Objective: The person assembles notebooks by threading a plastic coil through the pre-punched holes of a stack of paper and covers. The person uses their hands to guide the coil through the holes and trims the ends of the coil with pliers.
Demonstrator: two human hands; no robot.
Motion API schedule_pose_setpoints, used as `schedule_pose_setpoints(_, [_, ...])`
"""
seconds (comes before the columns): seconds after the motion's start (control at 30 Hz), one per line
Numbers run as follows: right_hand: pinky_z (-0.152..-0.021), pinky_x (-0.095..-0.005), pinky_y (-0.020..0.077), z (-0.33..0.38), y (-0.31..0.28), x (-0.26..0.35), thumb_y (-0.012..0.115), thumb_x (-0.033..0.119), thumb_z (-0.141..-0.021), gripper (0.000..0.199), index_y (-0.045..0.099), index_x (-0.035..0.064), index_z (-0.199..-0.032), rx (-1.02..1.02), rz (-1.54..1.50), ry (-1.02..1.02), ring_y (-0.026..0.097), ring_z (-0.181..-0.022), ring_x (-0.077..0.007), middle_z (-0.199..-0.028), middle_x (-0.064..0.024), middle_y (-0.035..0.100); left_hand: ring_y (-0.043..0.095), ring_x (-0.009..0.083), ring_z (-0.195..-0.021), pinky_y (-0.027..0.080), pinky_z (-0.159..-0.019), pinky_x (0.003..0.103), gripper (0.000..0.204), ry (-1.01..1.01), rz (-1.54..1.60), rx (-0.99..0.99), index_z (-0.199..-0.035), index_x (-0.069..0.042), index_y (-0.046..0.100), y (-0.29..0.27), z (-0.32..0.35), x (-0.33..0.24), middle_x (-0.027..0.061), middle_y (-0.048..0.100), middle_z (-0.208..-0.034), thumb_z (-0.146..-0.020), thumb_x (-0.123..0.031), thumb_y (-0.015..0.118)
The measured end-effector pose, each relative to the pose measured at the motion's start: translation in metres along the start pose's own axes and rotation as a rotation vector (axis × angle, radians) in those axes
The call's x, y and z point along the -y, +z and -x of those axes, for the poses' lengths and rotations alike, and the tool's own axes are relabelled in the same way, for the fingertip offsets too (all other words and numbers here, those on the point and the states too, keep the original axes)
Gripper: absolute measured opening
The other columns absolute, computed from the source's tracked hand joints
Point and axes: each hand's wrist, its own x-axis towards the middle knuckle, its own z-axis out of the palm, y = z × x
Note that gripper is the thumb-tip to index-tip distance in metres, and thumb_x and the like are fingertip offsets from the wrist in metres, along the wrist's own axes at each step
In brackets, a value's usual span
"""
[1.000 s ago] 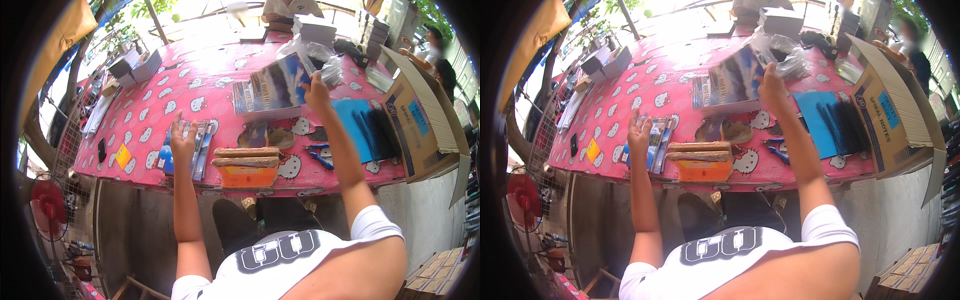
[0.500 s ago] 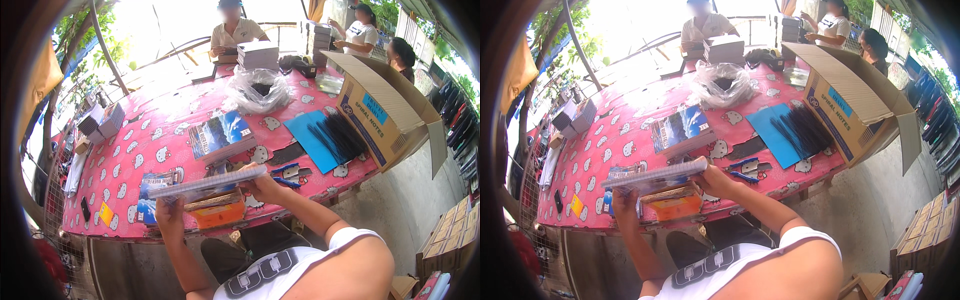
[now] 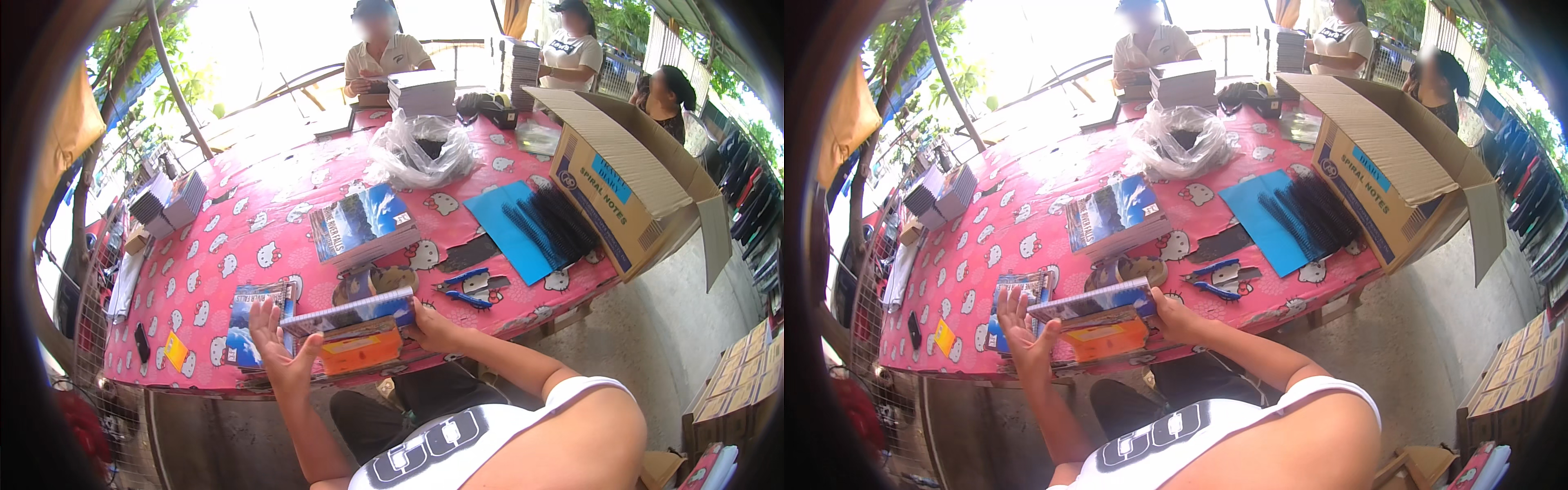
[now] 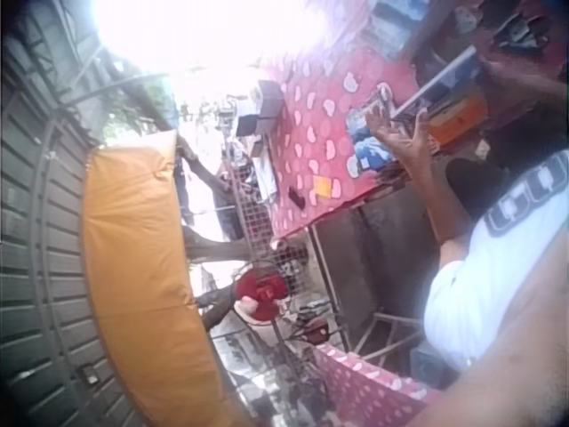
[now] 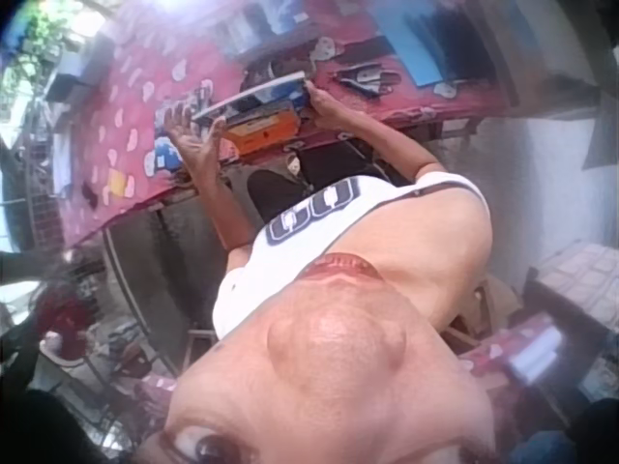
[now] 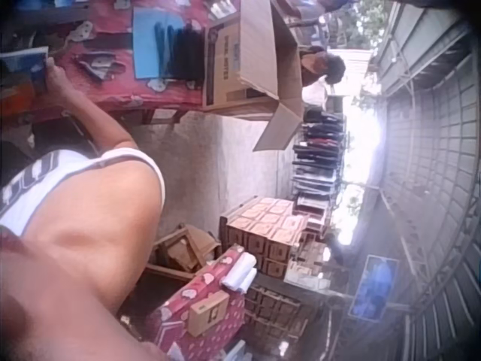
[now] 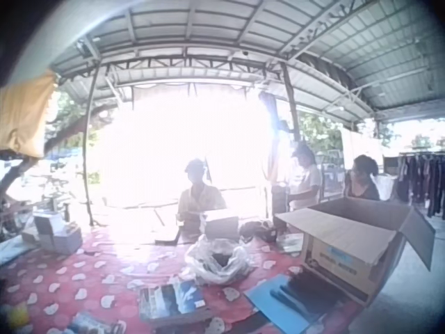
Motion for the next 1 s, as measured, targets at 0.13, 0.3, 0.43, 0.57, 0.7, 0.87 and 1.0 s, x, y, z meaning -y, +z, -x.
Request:
schedule_pose_setpoints(0.13, [-0.098, -0.0412, 0.0381, 0.005, 0.004, 0.007, 0.076, 0.014, -0.076, 0.077, 0.025, -0.0021, -0.131, -0.100, -0.156, -0.247, 0.048, -0.116, -0.0297, -0.123, -0.0185, 0.046, 0.032, 0.0250, -0.134, 0.021, -0.112, 0.038, 0.092, -0.211, 0.178, -0.260, -0.143, -0.001, 0.027, 0.005, 0.021, 0.032, 0.0133, 0.036, -0.142, -0.070, -0.010, 0.082])
schedule_pose_setpoints(0.3, [-0.108, -0.0424, 0.0293, 0.021, 0.006, 0.033, 0.082, 0.025, -0.071, 0.095, 0.019, -0.0010, -0.138, -0.023, -0.177, -0.313, 0.037, -0.128, -0.0312, -0.138, -0.0213, 0.034, 0.030, 0.0258, -0.135, 0.021, -0.112, 0.038, 0.080, -0.298, 0.370, -0.181, -0.143, 0.002, 0.026, 0.009, 0.031, 0.062, 0.0160, 0.033, -0.145, -0.080, -0.016, 0.072])
schedule_pose_setpoints(0.43, [-0.099, -0.0454, 0.0383, -0.016, -0.095, 0.006, 0.085, 0.027, -0.062, 0.061, 0.059, 0.0035, -0.112, -0.386, 0.386, -0.408, 0.049, -0.119, -0.0367, -0.120, -0.0194, 0.055, 0.027, 0.0257, -0.137, 0.020, -0.112, 0.040, 0.073, -0.160, 0.209, -0.366, -0.144, 0.000, 0.026, -0.007, 0.018, 0.039, 0.0140, 0.030, -0.148, -0.085, -0.021, 0.065])
schedule_pose_setpoints(0.57, [-0.094, -0.0438, 0.0439, -0.019, -0.277, -0.083, 0.076, 0.028, -0.073, 0.036, 0.067, 0.0016, -0.096, -0.890, 1.068, 0.448, 0.054, -0.110, -0.0357, -0.119, -0.0209, 0.056, 0.026, 0.0271, -0.138, 0.020, -0.112, 0.044, 0.067, 0.079, -0.150, -0.294, -0.140, -0.003, 0.034, 0.018, 0.011, 0.002, 0.0134, 0.029, -0.148, -0.083, -0.014, 0.066])
schedule_pose_setpoints(0.7, [-0.089, -0.0411, 0.0485, 0.002, -0.323, -0.107, 0.072, 0.035, -0.079, 0.040, 0.066, 0.0025, -0.101, -0.834, 1.162, 0.859, 0.056, -0.111, -0.0343, -0.116, -0.0181, 0.059, 0.026, 0.0300, -0.138, 0.021, -0.111, 0.045, 0.056, 0.293, -0.414, -0.187, -0.133, -0.005, 0.046, 0.028, 0.016, -0.012, 0.0164, 0.029, -0.148, -0.081, -0.010, 0.066])
schedule_pose_setpoints(0.87, [-0.083, -0.0423, 0.0525, -0.014, -0.355, -0.126, 0.075, 0.031, -0.077, 0.036, 0.067, 0.0043, -0.101, -0.673, 0.986, 0.874, 0.063, -0.102, -0.0341, -0.113, -0.0172, 0.064, 0.025, 0.0338, -0.138, 0.020, -0.110, 0.047, 0.049, 0.376, -0.521, -0.104, -0.129, -0.008, 0.052, 0.047, 0.010, -0.032, 0.0194, 0.029, -0.147, -0.082, -0.011, 0.065])
schedule_pose_setpoints(1.0, [-0.086, -0.0433, 0.0516, -0.009, -0.398, -0.171, 0.069, 0.008, -0.073, 0.027, 0.065, -0.0009, -0.098, -0.617, 1.160, 0.704, 0.062, -0.101, -0.0385, -0.106, -0.0242, 0.063, 0.024, 0.0363, -0.138, 0.007, -0.109, 0.058, 0.047, 0.476, -0.774, -0.065, -0.132, -0.013, 0.051, 0.070, 0.008, -0.029, 0.0212, 0.030, -0.146, -0.088, -0.031, 0.059])
